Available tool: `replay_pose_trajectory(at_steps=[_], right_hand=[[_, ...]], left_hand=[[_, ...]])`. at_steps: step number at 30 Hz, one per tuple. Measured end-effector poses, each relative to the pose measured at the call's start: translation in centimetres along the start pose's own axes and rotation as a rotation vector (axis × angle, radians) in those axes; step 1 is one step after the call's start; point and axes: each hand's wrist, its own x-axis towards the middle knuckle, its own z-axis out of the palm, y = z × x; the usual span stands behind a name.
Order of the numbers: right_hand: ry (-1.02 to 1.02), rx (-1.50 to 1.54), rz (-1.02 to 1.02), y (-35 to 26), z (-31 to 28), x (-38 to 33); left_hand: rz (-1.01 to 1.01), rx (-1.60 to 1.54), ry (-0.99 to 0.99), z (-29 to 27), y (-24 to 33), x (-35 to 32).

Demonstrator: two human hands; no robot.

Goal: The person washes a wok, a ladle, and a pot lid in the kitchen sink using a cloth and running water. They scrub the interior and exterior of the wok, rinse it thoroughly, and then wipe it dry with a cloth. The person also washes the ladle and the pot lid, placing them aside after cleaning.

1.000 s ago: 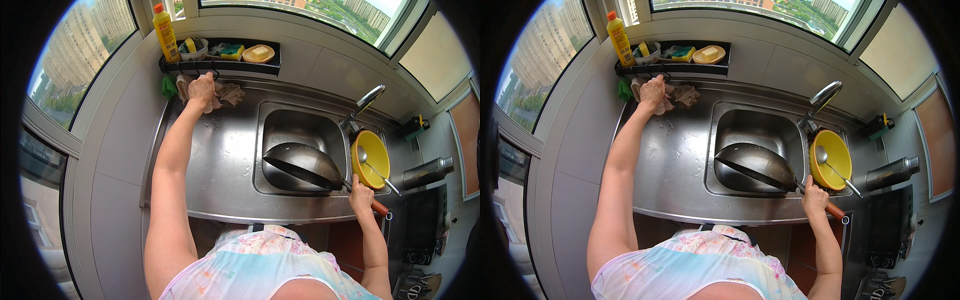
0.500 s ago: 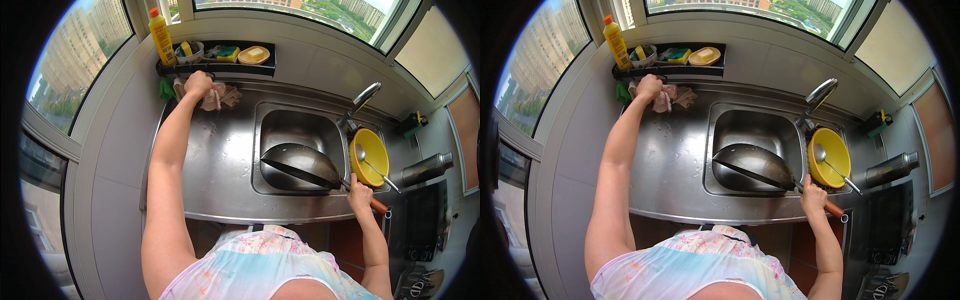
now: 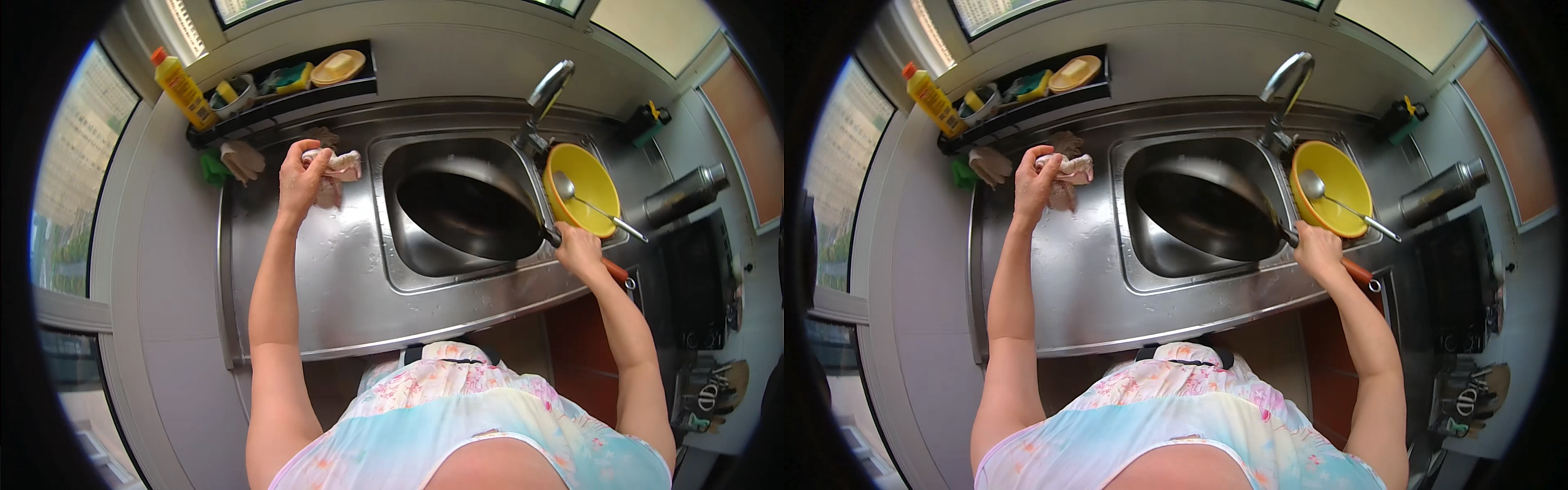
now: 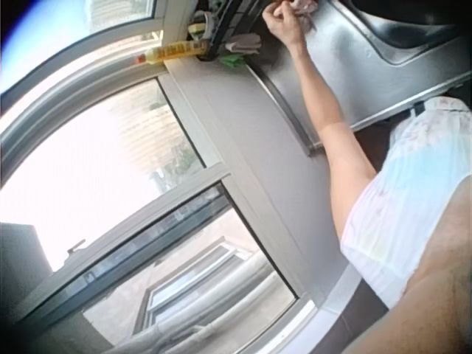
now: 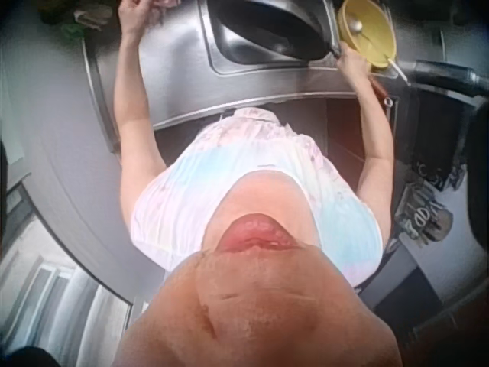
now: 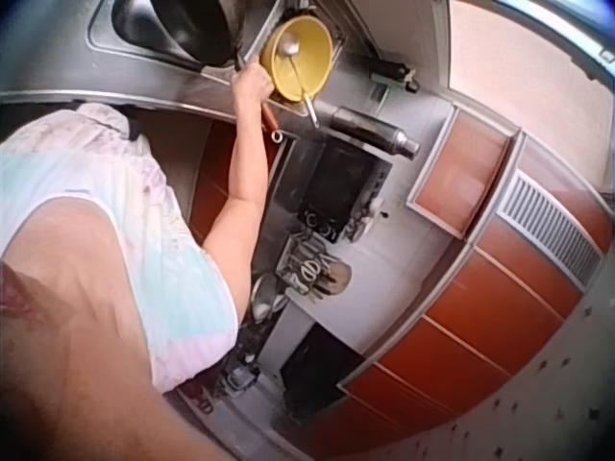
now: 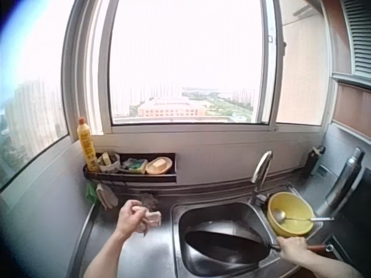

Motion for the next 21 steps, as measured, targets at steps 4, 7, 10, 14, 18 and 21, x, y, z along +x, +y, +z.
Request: replay_pose_trajectory(at_steps=[4,7,10,14,18,21], right_hand=[[-0.203,0.209,0.149,0.8,0.7,1.6],[-0.447,0.540,0.352,2.2,2.1,2.4],[-0.592,0.907,0.413,3.7,3.5,1.8],[-0.718,1.032,0.417,6.5,5.4,2.2],[-0.784,1.104,0.407,10.0,6.6,2.6],[-0.811,1.148,0.379,12.3,6.8,2.4]], left_hand=[[0.020,-0.105,-0.311,5.1,2.4,-0.6],[-0.040,-0.024,-0.503,10.5,3.8,-1.6],[0.181,0.232,-0.450,17.4,2.2,-3.1],[0.155,0.633,-0.329,25.8,2.2,-2.5],[0.171,0.786,-0.366,33.4,1.5,-3.3],[0.111,0.724,-0.639,38.2,5.3,-4.1]])
